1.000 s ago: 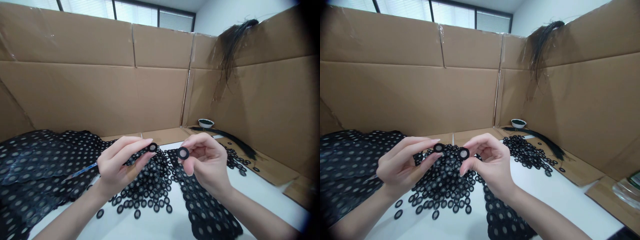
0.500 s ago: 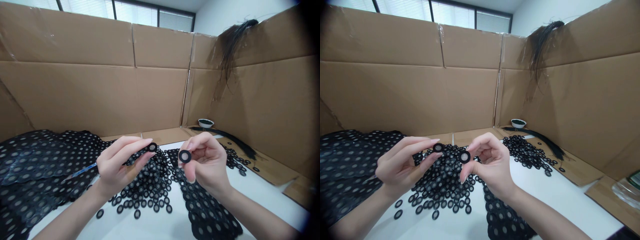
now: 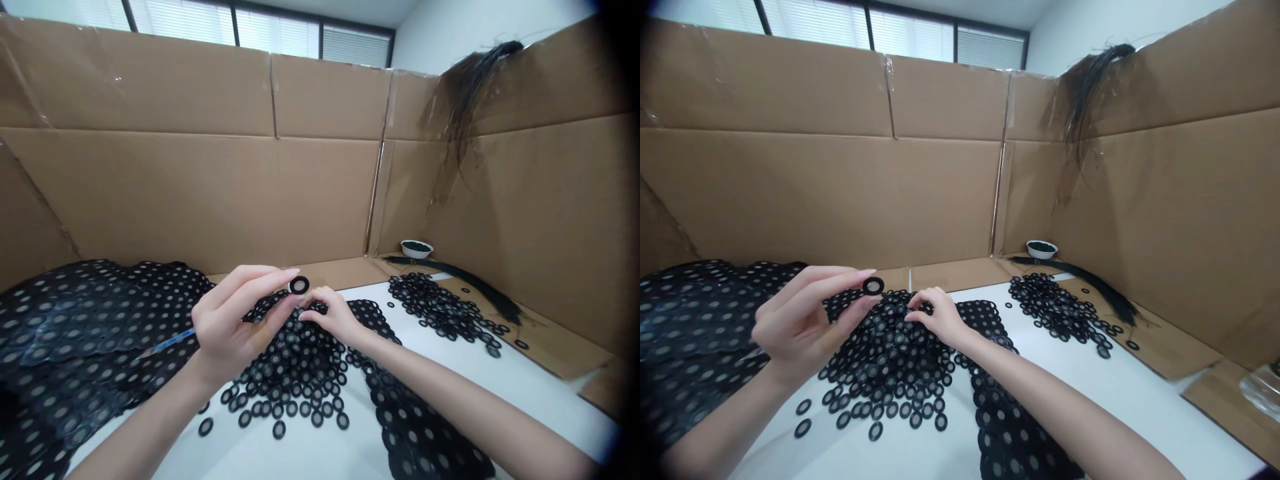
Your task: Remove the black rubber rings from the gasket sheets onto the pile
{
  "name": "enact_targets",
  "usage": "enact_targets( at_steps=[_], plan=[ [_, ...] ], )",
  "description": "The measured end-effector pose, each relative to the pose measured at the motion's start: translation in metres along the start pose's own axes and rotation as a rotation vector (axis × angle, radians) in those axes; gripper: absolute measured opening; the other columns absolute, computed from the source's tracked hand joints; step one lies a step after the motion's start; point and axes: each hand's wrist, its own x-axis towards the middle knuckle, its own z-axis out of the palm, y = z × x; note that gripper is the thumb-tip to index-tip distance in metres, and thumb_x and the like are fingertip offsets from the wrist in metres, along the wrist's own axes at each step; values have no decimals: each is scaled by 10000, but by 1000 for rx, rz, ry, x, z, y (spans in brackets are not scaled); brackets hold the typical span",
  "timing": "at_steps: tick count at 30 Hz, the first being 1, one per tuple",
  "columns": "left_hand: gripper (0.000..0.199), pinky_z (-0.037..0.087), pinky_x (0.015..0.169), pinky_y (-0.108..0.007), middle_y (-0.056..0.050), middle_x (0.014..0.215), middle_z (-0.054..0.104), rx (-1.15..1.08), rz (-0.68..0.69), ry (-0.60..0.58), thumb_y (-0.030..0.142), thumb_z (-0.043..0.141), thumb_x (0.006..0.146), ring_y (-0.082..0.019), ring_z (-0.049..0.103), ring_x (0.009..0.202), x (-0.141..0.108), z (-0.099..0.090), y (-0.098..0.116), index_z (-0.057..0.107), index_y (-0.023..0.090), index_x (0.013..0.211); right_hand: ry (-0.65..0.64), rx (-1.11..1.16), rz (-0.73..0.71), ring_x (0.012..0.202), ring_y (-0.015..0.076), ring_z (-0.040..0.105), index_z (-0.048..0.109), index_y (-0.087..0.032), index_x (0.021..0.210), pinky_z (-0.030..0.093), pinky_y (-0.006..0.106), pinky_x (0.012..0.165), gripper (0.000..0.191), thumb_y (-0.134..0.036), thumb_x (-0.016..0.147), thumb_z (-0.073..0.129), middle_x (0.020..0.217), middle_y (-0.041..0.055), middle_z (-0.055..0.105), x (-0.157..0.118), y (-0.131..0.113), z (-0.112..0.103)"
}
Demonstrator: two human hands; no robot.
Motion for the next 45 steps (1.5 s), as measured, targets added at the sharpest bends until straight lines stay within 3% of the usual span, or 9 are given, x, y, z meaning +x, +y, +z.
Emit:
enact_targets(
  at_steps=[5, 10, 20, 23, 26, 32, 36, 41, 45],
  plan=[
    [338, 537, 688, -166, -19, 946, 652, -18, 9, -58, 89, 716, 745, -70, 617, 809, 0, 2, -5, 650, 193, 1059, 16, -20, 5, 918, 222, 544, 706, -193, 796, 409, 407, 887, 148, -307, 722, 766, 880, 61, 631, 7, 8, -4],
    [253, 532, 731, -185, -41, 952, 646, -95, 12, -240, 125, 700, 771, -82, 612, 839, -5, 13, -9, 656, 158, 1018, 96, 171, 28, 785, 146, 600, 638, -142, 1007, 478, 281, 702, 517, -466, 1004, 235, 836, 68, 643, 4, -37, -35],
    [220, 525, 751, -234, -49, 1001, 608, -84, -36, -353, 182, 671, 800, -111, 583, 877, -29, 41, -11, 656, 190, 1020, 29, 395, 48, 658, 112, 555, 660, -138, 840, 452, 223, 612, 285, -402, 887, 565, 744, 26, 640, -22, -59, -37],
    [307, 523, 791, -253, -58, 1061, 601, -56, -72, -409, 255, 663, 820, -125, 581, 928, -34, 45, -8, 621, 205, 1120, 77, 227, 48, 661, 134, 585, 667, -150, 886, 476, 243, 614, 287, -401, 898, 529, 767, 38, 663, -28, -41, -45],
    [362, 511, 850, -249, -62, 1101, 587, -69, -127, -465, 295, 649, 836, -125, 571, 994, -33, 42, -9, 593, 208, 1183, 101, -433, 38, 660, 145, 591, 665, -200, 973, 471, 259, 657, 271, -402, 916, 493, 732, 14, 657, -41, -3, -81],
    [157, 485, 832, -196, -24, 1058, 593, -29, -220, -538, 266, 614, 862, -81, 582, 938, -28, 7, -27, 666, 208, 999, 103, -841, 177, 767, 274, 592, 651, -194, 757, 405, 368, 668, 269, -369, 872, 482, 827, 109, 674, -92, 94, -185],
    [178, 465, 805, -198, 3, 1000, 616, 121, -337, -781, 336, 550, 899, -82, 585, 898, -40, -41, -41, 659, 227, 989, 65, -1030, 167, 788, 334, 530, 641, -185, 688, 332, 406, 645, 275, -352, 844, 488, 809, 182, 632, -112, 124, -217],
    [239, 435, 742, -233, -4, 1028, 614, 544, -527, -1138, 380, 490, 905, -143, 580, 940, -72, -100, -61, 656, 243, 1009, 118, -1214, 135, 887, 330, 509, 627, -188, 807, 342, 391, 661, 315, -395, 902, 409, 927, 171, 623, -101, 103, -198],
    [274, 430, 744, -260, -40, 1053, 612, 753, -539, -1291, 370, 493, 887, -204, 546, 1010, -94, -118, -75, 650, 233, 1066, -144, -918, 429, 667, 234, 571, 509, -203, 624, 347, 323, 562, 502, -588, 901, 347, 727, 83, 627, -91, 58, -154]
  ],
)
